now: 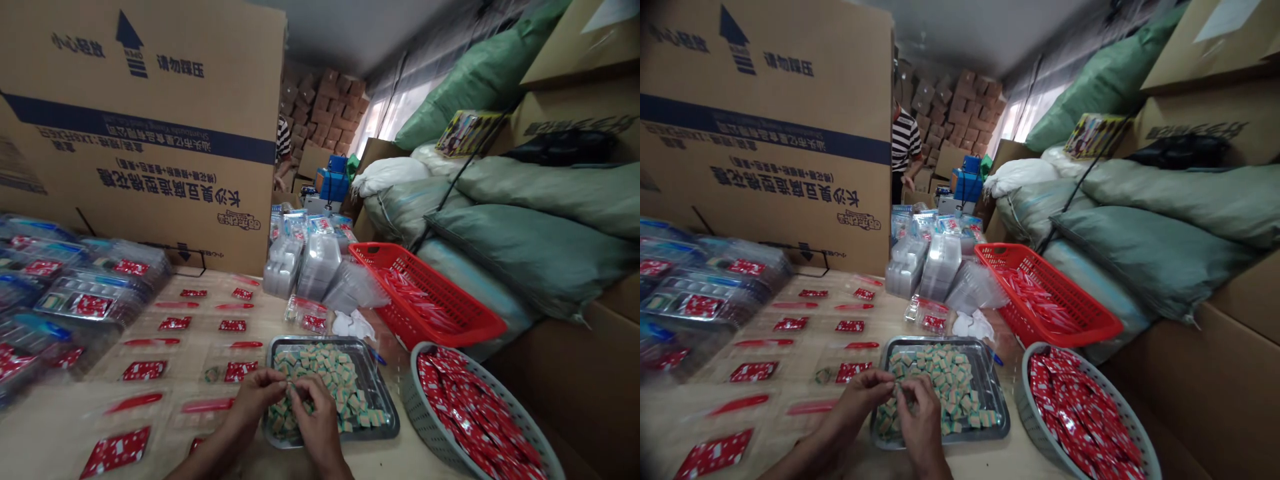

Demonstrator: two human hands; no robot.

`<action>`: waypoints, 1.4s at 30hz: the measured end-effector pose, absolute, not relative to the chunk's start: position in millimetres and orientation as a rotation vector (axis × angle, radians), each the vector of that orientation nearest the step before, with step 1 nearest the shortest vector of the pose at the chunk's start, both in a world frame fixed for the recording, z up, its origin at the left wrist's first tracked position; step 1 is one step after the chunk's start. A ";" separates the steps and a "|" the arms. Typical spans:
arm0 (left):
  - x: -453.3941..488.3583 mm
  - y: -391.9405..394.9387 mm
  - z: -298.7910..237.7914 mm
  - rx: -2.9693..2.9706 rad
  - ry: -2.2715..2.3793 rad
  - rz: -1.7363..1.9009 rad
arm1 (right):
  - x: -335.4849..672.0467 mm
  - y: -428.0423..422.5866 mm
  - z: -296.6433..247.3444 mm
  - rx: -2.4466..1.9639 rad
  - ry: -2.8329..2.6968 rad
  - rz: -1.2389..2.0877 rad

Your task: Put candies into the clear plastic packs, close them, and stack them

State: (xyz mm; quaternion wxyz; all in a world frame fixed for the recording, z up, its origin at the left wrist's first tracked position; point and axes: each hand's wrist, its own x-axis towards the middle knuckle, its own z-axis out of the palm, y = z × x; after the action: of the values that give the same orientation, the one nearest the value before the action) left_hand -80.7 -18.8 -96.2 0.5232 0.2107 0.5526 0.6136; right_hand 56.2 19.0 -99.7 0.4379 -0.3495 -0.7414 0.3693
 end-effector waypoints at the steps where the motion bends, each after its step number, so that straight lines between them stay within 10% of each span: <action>1: -78.3 -19.3 -97.4 0.486 1.328 1.503 | 55.1 19.7 -99.4 -0.897 -1.774 1.007; 23: -81.7 -37.7 -94.8 0.714 1.359 1.456 | 51.0 28.1 -112.2 -0.963 -1.711 1.543; 33: -105.5 -52.8 -97.1 0.461 1.448 1.490 | 18.7 69.8 -96.1 -1.097 -2.645 0.491; 42: -98.9 -57.4 -103.3 0.278 1.469 1.719 | 8.8 14.0 -102.4 -0.983 -1.630 1.679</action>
State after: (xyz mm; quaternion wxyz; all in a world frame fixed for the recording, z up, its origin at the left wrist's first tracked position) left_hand -98.9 -57.4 -103.3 0.4186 0.1109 0.5855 0.6853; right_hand 8.8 14.0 -102.4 0.2972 -0.3698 -0.6134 0.6315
